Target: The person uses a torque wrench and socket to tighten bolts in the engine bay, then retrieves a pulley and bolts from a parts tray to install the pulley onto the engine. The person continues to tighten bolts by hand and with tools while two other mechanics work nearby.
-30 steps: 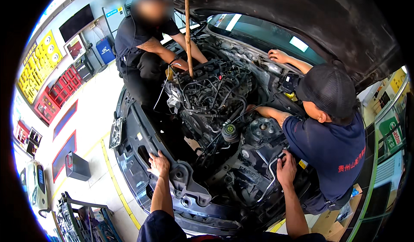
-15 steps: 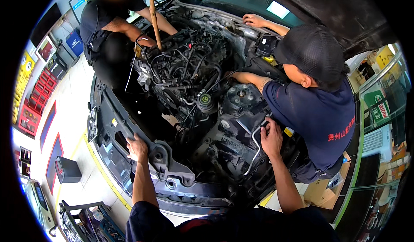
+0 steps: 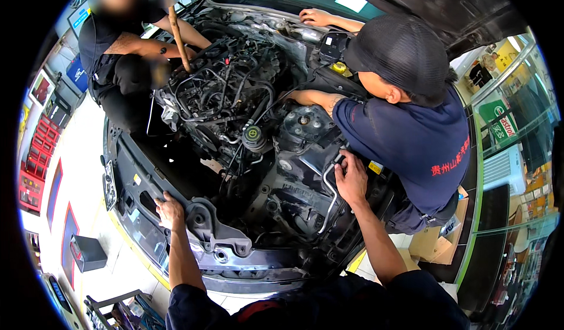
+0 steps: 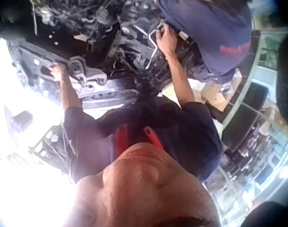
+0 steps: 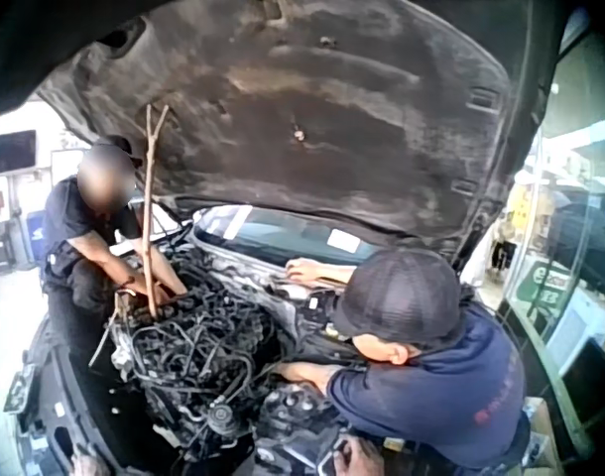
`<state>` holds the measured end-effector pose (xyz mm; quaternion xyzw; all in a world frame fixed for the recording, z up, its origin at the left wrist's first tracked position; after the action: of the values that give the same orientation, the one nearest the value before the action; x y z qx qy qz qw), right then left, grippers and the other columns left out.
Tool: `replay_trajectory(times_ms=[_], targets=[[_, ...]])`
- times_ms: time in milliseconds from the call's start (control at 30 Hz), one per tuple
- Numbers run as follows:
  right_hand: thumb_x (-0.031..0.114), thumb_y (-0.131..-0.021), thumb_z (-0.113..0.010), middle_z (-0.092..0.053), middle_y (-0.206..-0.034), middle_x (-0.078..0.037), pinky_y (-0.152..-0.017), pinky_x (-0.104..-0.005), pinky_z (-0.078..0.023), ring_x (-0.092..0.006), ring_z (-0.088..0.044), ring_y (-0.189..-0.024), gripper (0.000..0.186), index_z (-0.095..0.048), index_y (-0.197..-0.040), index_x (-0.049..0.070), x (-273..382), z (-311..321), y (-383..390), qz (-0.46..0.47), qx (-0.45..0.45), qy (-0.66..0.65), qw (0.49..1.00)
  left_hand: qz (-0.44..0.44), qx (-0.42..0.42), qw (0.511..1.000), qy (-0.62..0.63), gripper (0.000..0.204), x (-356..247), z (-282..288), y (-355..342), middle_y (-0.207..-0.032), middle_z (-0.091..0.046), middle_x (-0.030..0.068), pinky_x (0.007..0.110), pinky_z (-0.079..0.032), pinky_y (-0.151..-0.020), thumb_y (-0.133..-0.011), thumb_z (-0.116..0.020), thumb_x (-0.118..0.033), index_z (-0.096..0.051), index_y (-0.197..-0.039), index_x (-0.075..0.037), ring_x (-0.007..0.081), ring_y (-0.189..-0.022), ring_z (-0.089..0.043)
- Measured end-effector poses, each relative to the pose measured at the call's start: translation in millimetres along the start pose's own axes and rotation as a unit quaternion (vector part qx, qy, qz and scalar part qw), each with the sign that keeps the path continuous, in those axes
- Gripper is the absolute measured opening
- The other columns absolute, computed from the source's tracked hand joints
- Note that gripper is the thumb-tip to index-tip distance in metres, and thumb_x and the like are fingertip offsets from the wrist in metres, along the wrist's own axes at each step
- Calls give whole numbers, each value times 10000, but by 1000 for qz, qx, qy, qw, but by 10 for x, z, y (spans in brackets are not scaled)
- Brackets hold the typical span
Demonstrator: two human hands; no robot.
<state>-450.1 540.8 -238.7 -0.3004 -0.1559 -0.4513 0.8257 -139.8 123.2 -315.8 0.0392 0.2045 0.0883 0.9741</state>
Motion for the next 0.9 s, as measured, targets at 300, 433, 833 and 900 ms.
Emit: replay_trajectory(times_ms=[300,433,833,900], targets=[[132,-842,-659,-608,-893,-77,-810,-442,-483,-312,-593,-893,372,-571,-1203,119,-65,-40,47,18,-22,3,1000,-14,-12,999,-30,709,-18,-24,-61,-1389,-530,202,603,-338,-1057,-971,-359,-611,-391,-1473,-110,393,-1262,-524],[153,-857,-644,-615,-906,-88,-808,-431,-495,-294,-607,-871,359,-558,-1201,99,15,46,-7,17,-17,20,1000,9,10,999,-35,686,55,-65,-116,-1405,-521,179,618,-359,-1032,-972,-351,-620,-410,-1460,-142,392,-1252,-535],[158,-881,-614,-619,-1023,-142,-850,-452,-515,-334,-609,-952,369,-513,-1225,69,-43,133,63,6,8,10,1000,3,29,999,-45,738,139,-277,-312,-1379,-541,210,675,-347,-1007,-983,-277,-633,-355,-1494,-107,430,-1247,-528],[159,-881,-615,-621,-1024,-147,-851,-452,-514,-339,-610,-955,372,-513,-1228,70,-59,140,64,7,6,11,1000,-12,28,998,-49,716,157,-332,-412,-1360,-549,228,687,-361,-984,-994,-270,-608,-366,-1481,-91,439,-1228,-539]])
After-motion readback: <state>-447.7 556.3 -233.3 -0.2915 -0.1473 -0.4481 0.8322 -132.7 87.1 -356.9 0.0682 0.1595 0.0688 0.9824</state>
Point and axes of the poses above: each hand's wrist, its own y-axis away from the middle knuckle, its own z-axis out of the back of the hand, x = y × z, the point moved 1 cm from there along -y, towards the middle knuckle
